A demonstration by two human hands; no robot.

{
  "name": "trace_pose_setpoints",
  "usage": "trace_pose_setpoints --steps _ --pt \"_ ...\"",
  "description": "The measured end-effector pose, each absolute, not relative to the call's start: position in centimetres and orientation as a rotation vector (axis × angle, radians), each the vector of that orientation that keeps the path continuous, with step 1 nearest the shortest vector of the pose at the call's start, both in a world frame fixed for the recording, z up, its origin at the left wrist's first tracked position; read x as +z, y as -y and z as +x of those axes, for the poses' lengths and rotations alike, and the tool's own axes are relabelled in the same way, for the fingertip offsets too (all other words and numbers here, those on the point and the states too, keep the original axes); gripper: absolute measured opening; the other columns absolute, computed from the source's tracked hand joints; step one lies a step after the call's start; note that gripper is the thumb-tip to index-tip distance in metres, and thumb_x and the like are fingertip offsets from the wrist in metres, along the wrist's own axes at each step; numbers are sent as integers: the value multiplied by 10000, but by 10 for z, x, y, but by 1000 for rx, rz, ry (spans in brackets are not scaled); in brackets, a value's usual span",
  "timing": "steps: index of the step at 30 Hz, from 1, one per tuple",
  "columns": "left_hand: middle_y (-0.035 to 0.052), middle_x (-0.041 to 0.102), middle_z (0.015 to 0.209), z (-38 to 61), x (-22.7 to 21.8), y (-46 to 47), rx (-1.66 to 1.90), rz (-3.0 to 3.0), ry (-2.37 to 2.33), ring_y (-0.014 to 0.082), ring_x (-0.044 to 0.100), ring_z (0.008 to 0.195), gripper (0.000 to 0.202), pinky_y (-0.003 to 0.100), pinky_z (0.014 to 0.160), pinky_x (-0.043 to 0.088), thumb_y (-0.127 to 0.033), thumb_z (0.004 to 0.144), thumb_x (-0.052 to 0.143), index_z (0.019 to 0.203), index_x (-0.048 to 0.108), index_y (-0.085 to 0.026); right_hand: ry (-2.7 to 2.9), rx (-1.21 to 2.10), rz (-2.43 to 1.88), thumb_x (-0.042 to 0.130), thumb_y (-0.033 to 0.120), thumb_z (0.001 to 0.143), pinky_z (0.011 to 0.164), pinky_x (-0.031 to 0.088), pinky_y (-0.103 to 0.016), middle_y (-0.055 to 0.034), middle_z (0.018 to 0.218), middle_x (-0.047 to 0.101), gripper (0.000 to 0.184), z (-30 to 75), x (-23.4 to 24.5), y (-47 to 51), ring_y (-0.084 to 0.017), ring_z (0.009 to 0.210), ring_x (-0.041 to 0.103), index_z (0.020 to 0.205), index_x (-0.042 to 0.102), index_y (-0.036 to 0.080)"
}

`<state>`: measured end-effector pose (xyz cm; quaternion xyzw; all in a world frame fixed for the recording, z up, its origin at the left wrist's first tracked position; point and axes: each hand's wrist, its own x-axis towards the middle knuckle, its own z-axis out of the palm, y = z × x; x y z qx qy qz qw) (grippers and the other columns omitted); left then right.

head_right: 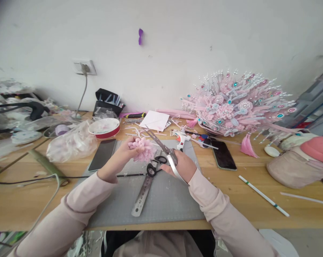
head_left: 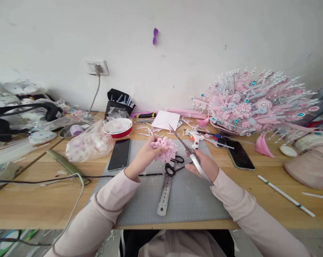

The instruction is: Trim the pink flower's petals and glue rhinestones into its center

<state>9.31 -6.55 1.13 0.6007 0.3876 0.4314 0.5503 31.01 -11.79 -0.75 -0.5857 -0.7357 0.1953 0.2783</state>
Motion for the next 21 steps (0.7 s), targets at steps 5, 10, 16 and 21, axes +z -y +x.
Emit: trace_pose_setpoints --steps 5,10,16,21 --pt "-16 589 765 89 7 61 968 1406 -915 125 542 671 329 236 608 399 -215 590 702 836 485 -181 1523 1075 -1405 644 419 632 543 410 -280 -38 792 591 358 314 -16 111 -141 601 521 896 595 183" --pt "-15 629 740 89 12 61 1040 1317 -902 138 570 659 308 249 610 414 -194 552 725 809 558 -171 1119 1719 -1078 601 460 650 387 201 -188 37 634 460 400 311 -22 114 -31 412 227 916 619 161" --pt "30 679 812 90 15 61 1115 1226 -829 162 605 722 222 269 662 438 -217 601 712 799 636 -155 815 2058 -754 607 382 593 393 149 -184 18 648 488 459 306 -17 119 -33 436 212 938 633 80" --pt "39 662 934 90 11 58 1136 1136 -743 162 609 823 305 270 707 452 -202 661 673 954 592 -180 800 2121 -646 567 399 604 410 157 -196 -20 701 539 498 307 -20 119 -50 451 242 974 617 71"
